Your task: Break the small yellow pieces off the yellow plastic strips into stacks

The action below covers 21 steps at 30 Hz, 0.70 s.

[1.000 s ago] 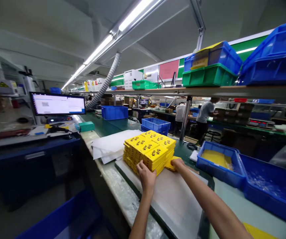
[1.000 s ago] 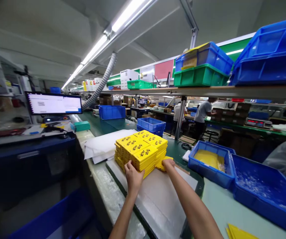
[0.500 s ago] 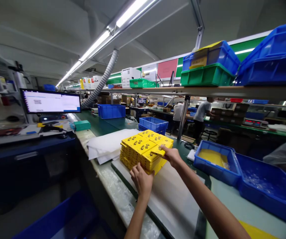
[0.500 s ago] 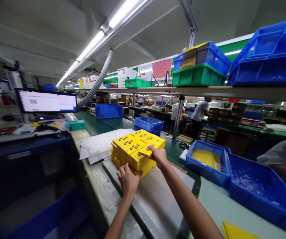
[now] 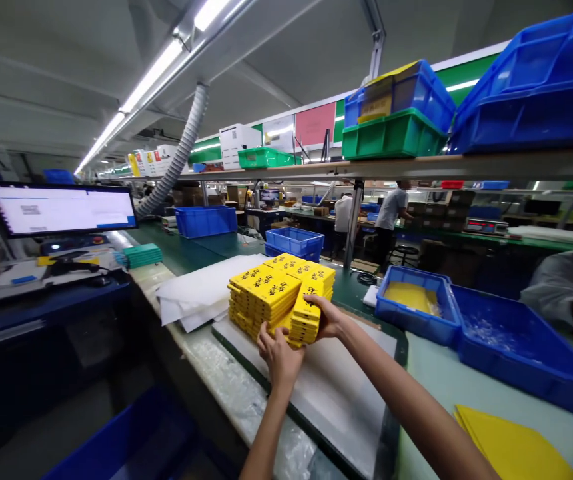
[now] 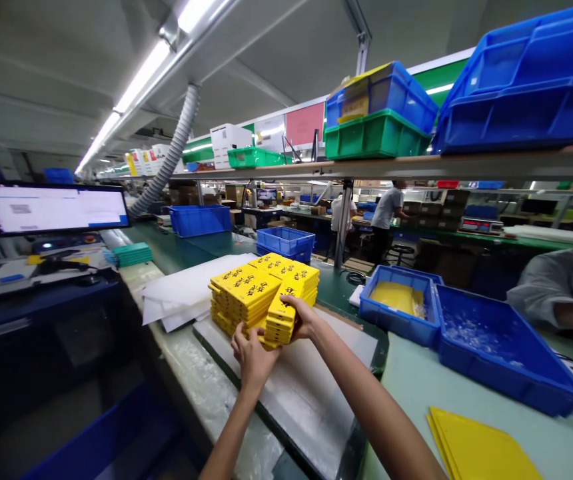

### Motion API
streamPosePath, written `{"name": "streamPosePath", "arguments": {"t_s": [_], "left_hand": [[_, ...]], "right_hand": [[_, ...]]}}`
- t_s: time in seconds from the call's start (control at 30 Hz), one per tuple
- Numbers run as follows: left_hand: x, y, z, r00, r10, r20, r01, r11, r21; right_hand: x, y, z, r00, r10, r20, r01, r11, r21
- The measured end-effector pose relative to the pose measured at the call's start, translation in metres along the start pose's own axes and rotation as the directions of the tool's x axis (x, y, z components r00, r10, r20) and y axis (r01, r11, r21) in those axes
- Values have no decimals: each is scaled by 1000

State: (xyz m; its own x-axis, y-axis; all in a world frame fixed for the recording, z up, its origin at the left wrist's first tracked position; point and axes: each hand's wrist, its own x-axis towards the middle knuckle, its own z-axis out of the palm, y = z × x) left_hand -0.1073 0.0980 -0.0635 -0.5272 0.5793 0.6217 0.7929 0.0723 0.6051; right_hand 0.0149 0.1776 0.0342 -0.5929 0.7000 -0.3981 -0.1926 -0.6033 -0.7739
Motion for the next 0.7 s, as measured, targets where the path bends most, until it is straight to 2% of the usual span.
{"name": "streamPosePath", "arguments": {"t_s": [0.17,0.3,0.4,0.5,0.57,0.6,0.67,0.7], "left_hand": [[-6,-4,2,996,89,12,-88,994,-66],[-10,-2,4,983,175,56,-169,980,-100],[-22,4,5,970,232,74,-221,966,-131],[-38,10,2,939,321,123,-294,936,-195],[-46,15,-3,889,417,191,-359,892,-275],[-49,20,-7,848,479,227,-398,858,-324],[-54,35,-14,731,621,284,-488,765,-420],[-58,46,-16,645,703,300,-547,699,-460]], "right_hand": [[-6,9,-11,995,-47,89,34,988,149],[-15,19,-20,988,-108,113,78,967,244],[-29,27,-31,984,-132,120,93,954,285],[-53,36,-51,985,-136,104,99,947,305],[-79,44,-72,989,-133,69,105,945,309],[-95,49,-83,991,-125,46,104,945,311],[-135,61,-105,996,-89,3,83,946,314],[-158,67,-113,998,-56,-12,57,949,309]]}}
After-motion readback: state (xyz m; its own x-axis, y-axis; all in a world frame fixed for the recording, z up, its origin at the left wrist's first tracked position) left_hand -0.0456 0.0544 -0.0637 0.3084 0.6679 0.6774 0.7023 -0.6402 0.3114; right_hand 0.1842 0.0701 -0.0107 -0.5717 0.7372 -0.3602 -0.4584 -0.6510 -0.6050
